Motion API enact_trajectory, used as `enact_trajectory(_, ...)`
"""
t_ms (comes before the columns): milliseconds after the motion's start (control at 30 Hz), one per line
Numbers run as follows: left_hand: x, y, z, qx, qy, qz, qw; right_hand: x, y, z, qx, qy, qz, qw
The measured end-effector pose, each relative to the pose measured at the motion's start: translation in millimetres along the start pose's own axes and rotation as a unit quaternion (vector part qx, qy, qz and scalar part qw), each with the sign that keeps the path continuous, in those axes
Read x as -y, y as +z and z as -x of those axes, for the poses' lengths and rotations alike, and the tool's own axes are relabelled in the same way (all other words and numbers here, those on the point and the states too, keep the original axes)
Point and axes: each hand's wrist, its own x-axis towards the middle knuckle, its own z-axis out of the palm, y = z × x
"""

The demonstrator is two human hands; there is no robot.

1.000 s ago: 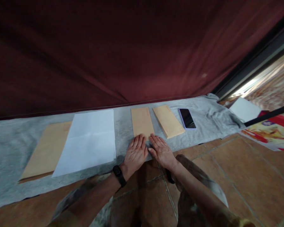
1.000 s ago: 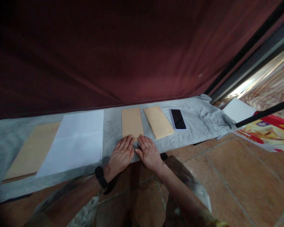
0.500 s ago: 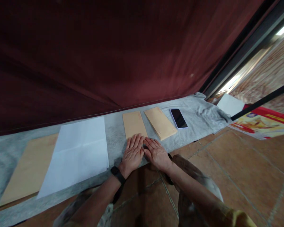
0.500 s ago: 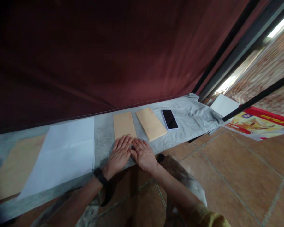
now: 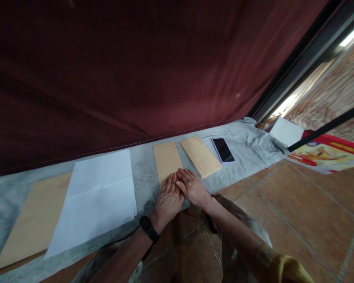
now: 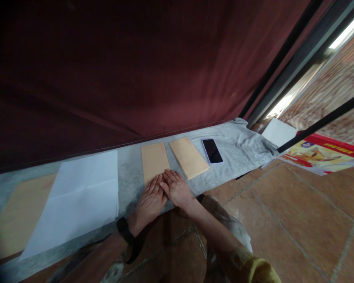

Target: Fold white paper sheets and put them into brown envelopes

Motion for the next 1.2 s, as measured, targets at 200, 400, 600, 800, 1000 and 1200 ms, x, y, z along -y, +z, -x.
enact_trajectory(200,-2,-4.3,1,-0.009,0.017,0.01,1.0,-2,9,-28,-0.001,0.008,-0.006,1.0)
enact_trajectory(400,-5,2.0,5,-0.027,-0.016,0.017,0.999,-4,7,-47,0.007,0.002,-0.008,1.0)
enact_trajectory(600,-1,7.0,10,-0.031,0.001,0.055,0.998,0,-5,-31,0.045,-0.081,-0.098,0.991)
enact_trajectory(800,1,6.5,11,-0.052,-0.005,0.075,0.996,-5,0,-10,0.049,-0.074,-0.08,0.993)
enact_trajectory(1000,1,6.8,12,-0.053,-0.052,0.038,0.997,-9,15,0,0.017,-0.057,-0.007,0.998)
enact_trajectory(1200,10,2.9,8,-0.018,-0.079,0.019,0.997,-10,20,4,0.007,-0.052,0.04,0.998)
